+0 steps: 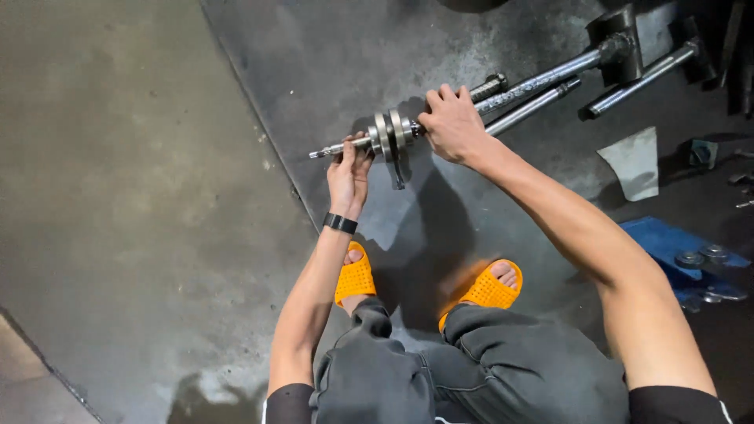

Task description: The person places a shaft with attached bearings into a blue vise and uses a dial indicator to measure runout by rotating the shaft and observing the gauge. The person repeatedly repositions the shaft and adjusts the indicator throughout the clip.

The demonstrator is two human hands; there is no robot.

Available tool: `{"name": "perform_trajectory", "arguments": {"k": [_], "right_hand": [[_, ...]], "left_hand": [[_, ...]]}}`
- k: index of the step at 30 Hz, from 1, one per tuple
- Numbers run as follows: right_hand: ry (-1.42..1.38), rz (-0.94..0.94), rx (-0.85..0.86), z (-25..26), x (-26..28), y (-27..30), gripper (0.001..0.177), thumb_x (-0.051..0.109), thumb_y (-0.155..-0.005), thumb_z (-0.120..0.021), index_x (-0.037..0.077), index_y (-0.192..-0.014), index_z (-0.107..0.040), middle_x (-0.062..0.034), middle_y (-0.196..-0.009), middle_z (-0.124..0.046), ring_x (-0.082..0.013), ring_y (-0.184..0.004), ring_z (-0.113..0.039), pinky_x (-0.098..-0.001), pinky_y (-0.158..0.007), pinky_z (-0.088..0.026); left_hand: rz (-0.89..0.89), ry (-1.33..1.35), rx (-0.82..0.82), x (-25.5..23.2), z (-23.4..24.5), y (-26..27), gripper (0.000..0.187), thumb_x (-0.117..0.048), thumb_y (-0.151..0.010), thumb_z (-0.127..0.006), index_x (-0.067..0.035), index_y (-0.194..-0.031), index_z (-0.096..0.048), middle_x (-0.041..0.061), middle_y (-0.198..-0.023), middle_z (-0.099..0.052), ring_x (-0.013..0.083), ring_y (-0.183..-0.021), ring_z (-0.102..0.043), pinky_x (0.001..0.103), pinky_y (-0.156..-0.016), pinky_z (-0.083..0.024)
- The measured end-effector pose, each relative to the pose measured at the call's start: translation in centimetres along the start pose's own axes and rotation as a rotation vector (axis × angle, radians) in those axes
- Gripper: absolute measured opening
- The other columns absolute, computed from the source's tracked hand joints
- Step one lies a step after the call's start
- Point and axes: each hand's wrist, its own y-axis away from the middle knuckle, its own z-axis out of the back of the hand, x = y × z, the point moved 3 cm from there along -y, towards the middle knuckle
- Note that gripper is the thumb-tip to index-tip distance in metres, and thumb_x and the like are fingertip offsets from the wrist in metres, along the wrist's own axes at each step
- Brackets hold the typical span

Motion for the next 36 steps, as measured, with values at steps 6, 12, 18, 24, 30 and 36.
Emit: {"name": "perform_trajectory", "arguments": {"k": [6, 12, 18, 24, 30, 36], "right_hand": [[-0.059, -0.053, 0.124, -0.7, -1.3, -1.0, 0.023, 0.032, -0.066, -0.072, 0.018, -0.083, -0.063, -0.0059, -0.089, -0.047, -0.0266, -0.088, -0.046, -0.0437, -0.074, -0.038], [-0.372, -0.256, 0.397, 3.9, -8.6, -1.0, 0.040, 0.024, -0.083, -0.062, 0.025, -0.123, -0.056, -0.0100, -0.107, -0.055, -0.0288, -0.096, -0.048, -0.0433, -0.078, -0.044], [-0.127, -0.273, 0.271, 0.1, -13.2, 3.2, 0.026, 0.025, -0.086, -0.063, 0.019, -0.111, -0.067, -0.0095, -0.094, -0.053, -0.0324, -0.087, -0.051, -0.0452, -0.063, -0.046], [0.161, -0.220, 0.059, -0.7, -13.1, 3.7, 0.028, 0.028, -0.076, -0.061, 0.018, -0.103, -0.060, -0.0126, -0.097, -0.050, -0.0314, -0.088, -0.048, -0.0420, -0.056, -0.045], [-0.088, -0.375, -0.154, 4.8, -11.2, 5.9, 0.025, 0.021, -0.075, -0.059, 0.006, -0.085, -0.042, -0.0131, -0.078, -0.050, -0.0365, -0.068, -0.052, -0.0469, -0.049, -0.043], [-0.885, -0.408, -0.033, 15.3, -1.9, 9.3, 0.035, 0.025, -0.070, -0.069, 0.006, -0.094, -0.052, -0.0087, -0.065, -0.061, -0.0194, -0.056, -0.057, -0.0320, -0.052, -0.043]], "left_hand": [[0.041, -0.014, -0.025, 0.2, -0.4, -0.7, 0.019, -0.011, -0.088, -0.061, -0.002, -0.105, -0.057, 0.021, -0.111, -0.060, 0.0326, -0.101, -0.061, 0.044, -0.083, -0.055], [0.045, -0.054, 0.026, -0.3, -1.0, -0.1, 0.019, -0.014, -0.089, -0.056, -0.005, -0.106, -0.058, 0.017, -0.116, -0.060, 0.0255, -0.107, -0.059, 0.037, -0.087, -0.052], [0.099, -0.150, -0.057, -1.8, -1.7, 1.8, 0.034, -0.016, -0.084, -0.059, 0.000, -0.113, -0.053, 0.020, -0.116, -0.058, 0.0288, -0.100, -0.061, 0.040, -0.086, -0.052], [0.129, -0.649, 0.049, -2.8, -1.9, 8.2, 0.023, -0.018, -0.088, -0.054, 0.001, -0.100, -0.058, 0.015, -0.090, -0.065, 0.0251, -0.078, -0.065, 0.034, -0.071, -0.056], [-0.616, -1.280, 0.611, -3.8, -9.1, 13.4, 0.013, -0.001, -0.087, -0.054, 0.003, -0.098, -0.059, 0.014, -0.091, -0.061, 0.0236, -0.084, -0.063, 0.031, -0.079, -0.054], [-0.597, -1.379, 0.946, -0.9, -15.2, 13.7, 0.063, -0.028, -0.079, -0.072, -0.003, -0.124, -0.036, 0.013, -0.114, -0.040, 0.0264, -0.104, -0.042, 0.037, -0.091, -0.037]]}}
